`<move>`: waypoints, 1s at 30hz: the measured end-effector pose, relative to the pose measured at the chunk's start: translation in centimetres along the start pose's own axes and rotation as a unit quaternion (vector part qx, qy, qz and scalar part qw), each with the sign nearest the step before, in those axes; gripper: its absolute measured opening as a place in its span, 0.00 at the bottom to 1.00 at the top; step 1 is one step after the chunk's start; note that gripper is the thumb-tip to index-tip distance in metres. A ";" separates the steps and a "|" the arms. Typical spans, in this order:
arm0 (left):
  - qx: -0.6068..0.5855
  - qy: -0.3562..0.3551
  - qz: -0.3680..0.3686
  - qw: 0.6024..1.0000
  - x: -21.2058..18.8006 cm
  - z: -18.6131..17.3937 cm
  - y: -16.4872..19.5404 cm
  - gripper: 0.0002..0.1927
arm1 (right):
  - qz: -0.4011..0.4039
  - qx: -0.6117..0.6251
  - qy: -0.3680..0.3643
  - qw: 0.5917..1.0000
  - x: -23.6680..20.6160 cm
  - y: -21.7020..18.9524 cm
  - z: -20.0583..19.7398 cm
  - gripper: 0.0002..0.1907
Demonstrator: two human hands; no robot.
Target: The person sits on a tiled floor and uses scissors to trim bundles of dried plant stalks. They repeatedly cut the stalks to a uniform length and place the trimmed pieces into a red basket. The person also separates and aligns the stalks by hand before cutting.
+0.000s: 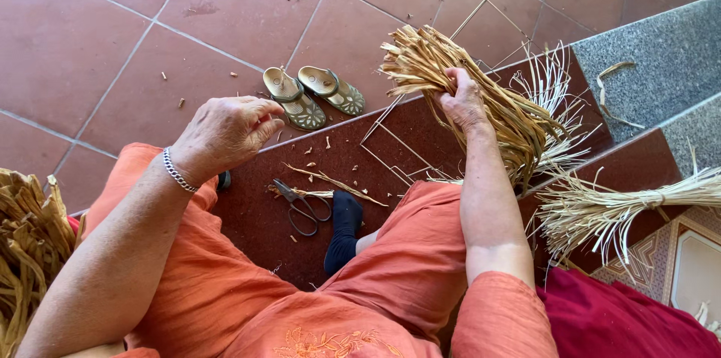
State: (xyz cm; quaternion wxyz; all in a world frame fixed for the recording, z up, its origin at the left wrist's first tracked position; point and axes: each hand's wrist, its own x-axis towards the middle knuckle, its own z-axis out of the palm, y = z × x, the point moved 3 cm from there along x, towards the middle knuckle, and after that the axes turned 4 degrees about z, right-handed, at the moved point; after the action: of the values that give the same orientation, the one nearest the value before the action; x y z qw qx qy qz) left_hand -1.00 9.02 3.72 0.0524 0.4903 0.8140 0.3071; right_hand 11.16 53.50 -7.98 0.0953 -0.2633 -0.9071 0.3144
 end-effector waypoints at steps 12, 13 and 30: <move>0.002 -0.006 0.000 1.000 -0.1 1.1 -0.5 0.11 | -0.107 -0.325 0.015 0.940 0.4 -0.2 5.6 0.15; 0.003 -0.008 -0.001 1.000 -0.2 1.1 -0.6 0.11 | -0.120 -0.365 0.029 0.923 0.5 -0.1 6.3 0.17; 0.041 -0.022 0.001 0.999 0.2 2.3 -1.4 0.13 | -0.059 -0.298 0.072 0.950 0.6 -1.7 8.1 0.18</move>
State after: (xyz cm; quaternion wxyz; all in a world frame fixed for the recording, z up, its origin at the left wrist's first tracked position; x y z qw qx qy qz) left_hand -1.24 9.77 1.14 0.0497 0.4995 0.8241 0.2625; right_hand 7.16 48.47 -13.26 0.0959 -0.2477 -0.9641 0.0036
